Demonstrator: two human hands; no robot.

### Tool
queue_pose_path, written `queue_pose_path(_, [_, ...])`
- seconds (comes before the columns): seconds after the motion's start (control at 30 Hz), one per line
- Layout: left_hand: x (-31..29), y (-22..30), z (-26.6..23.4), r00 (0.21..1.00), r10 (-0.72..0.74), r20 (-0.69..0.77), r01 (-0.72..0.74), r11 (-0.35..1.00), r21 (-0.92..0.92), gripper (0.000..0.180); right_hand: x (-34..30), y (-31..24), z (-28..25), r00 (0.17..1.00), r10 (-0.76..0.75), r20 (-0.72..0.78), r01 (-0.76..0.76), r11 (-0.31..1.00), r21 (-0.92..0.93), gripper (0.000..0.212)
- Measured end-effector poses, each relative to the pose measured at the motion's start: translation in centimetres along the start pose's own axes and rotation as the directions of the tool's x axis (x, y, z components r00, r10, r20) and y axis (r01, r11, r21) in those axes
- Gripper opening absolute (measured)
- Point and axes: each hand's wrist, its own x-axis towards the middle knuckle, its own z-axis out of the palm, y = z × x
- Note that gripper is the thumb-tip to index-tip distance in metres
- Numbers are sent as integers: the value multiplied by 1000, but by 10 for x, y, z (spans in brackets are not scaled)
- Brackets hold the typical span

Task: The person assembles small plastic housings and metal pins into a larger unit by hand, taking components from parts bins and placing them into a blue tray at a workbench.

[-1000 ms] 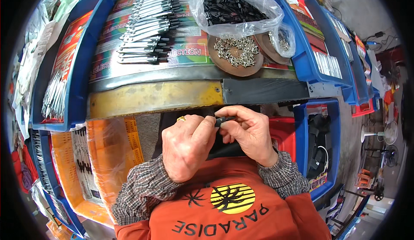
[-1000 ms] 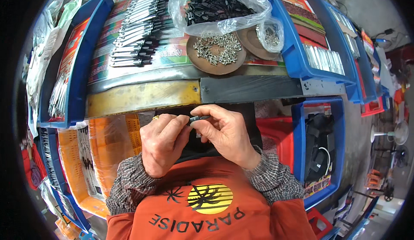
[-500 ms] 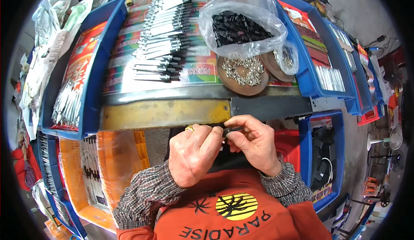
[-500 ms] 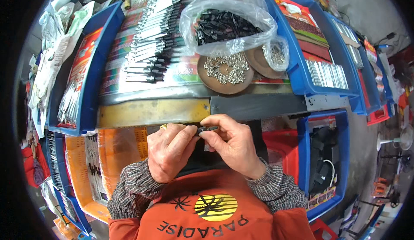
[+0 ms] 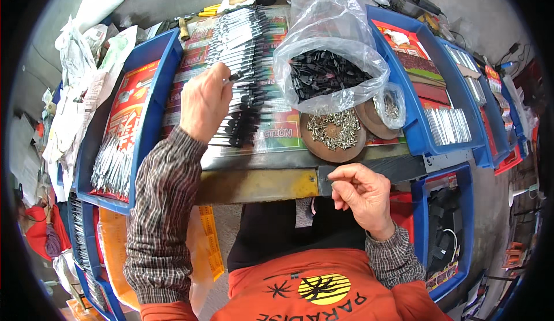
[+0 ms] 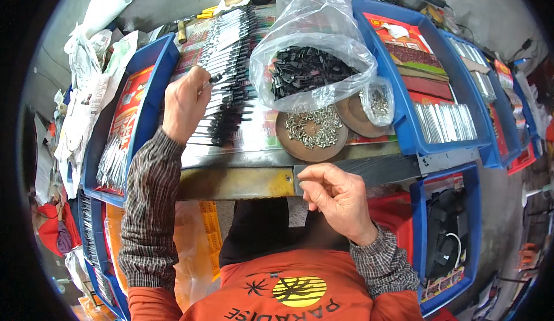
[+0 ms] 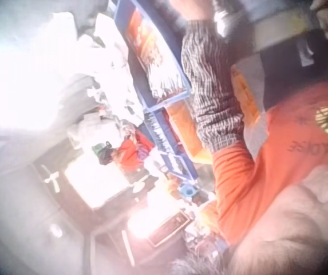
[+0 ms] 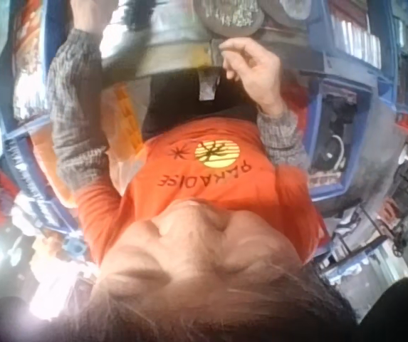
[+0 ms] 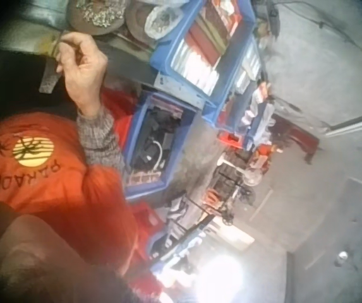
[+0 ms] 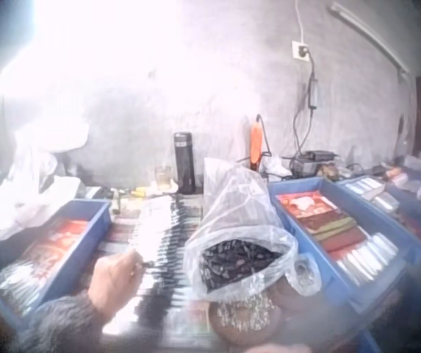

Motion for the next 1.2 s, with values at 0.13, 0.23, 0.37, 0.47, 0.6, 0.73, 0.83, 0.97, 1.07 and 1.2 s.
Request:
queue_pose_path(0.13, [26, -37, 37, 999, 11, -36, -10, 1000, 14, 13, 0, 2, -1, 998, -58, 19, 59, 995, -81, 10])
queue_pose_path(0.23, [39, -49, 53, 999, -16, -41, 17, 999, 29, 16, -1, 4, -2, 995, -94, 31, 96, 991, -96, 10])
queue_pose_path(0.37, [55, -56, 70, 998, -69, -6, 69, 997, 23, 16, 0, 5, -4, 989, -138, 51, 144, 981, -130, 10])
queue_pose_path(0.47, [62, -62, 81, 994, -106, 35, 107, 994, -5, 19, 0, 8, -5, 983, -176, 50, 181, 972, -152, 10])
queue_pose_path(0.6, [68, -64, 87, 993, -111, 34, 110, 994, 13, 20, 1, 9, -5, 973, -224, 59, 231, 957, -173, 11])
queue_pose_path(0.73, [73, -65, 89, 991, -130, 33, 129, 992, 8, 19, -1, 7, -5, 984, -168, 64, 178, 961, -210, 15])
queue_pose_path(0.83, [75, -61, 90, 990, -136, 38, 135, 991, 18, 20, -1, 7, -4, 980, -190, 60, 199, 953, -227, 15])
queue_pose_path(0.97, [78, -62, 96, 993, -118, 29, 118, 993, -13, 20, 1, 8, -3, 963, -261, 63, 269, 936, -228, 10])
queue_pose_path(1.07, [75, -63, 94, 992, -123, 34, 123, 992, 0, 21, 0, 9, -2, 963, -261, 61, 268, 933, -240, 10])
queue_pose_path(1.2, [71, -60, 82, 993, -116, 15, 116, 993, 2, 22, 0, 10, -3, 962, -262, 75, 272, 932, -238, 10])
